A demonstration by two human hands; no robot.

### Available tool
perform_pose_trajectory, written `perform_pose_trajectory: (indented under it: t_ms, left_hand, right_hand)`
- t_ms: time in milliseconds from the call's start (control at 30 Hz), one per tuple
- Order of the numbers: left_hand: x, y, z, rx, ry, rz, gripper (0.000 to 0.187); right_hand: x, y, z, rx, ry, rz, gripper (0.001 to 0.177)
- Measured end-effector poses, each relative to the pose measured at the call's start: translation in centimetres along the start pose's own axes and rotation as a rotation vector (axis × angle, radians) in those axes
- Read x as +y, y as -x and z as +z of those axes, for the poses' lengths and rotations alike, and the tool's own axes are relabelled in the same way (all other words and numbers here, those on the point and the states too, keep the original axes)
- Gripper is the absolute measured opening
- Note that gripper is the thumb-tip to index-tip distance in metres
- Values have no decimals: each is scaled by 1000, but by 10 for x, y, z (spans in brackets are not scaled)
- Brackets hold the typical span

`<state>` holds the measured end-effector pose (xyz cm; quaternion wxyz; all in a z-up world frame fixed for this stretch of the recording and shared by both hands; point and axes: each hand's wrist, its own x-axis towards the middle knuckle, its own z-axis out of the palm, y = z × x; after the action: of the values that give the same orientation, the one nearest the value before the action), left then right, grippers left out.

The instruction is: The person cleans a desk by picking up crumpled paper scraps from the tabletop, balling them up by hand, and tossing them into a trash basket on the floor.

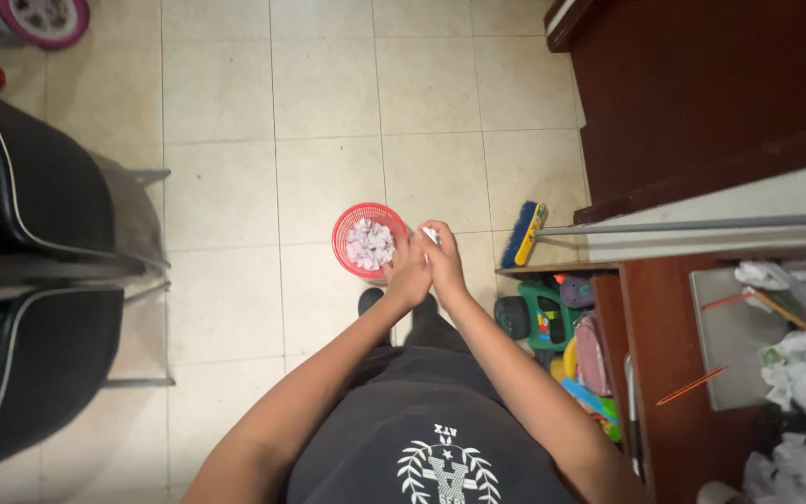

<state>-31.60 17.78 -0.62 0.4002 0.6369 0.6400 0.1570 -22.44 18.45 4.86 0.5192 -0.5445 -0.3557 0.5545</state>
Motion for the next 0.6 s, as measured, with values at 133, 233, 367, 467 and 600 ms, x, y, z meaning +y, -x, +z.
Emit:
perform_pose_trajectory:
  t_ms: [133,233,367,467,600]
  left_hand:
    - [-49,-15,21,-255,280,122,61]
    - [-89,-15,26,-483,653,41,57]
    - [-103,17,1,-435,921,-325,53]
    - [-119,39,0,-339,978,-423,47]
    - [-150,57,22,-276,1125,-602,51]
  right_hand:
    - [10,-16,-7,-12,161,-7,20]
    - [1,-27,-8,98,366,204,25]
    - [18,-39,-2,41,425,336,25]
    - [59,-38,1,-10,382,427,27]
    - [117,-42,12,29,191,577,24]
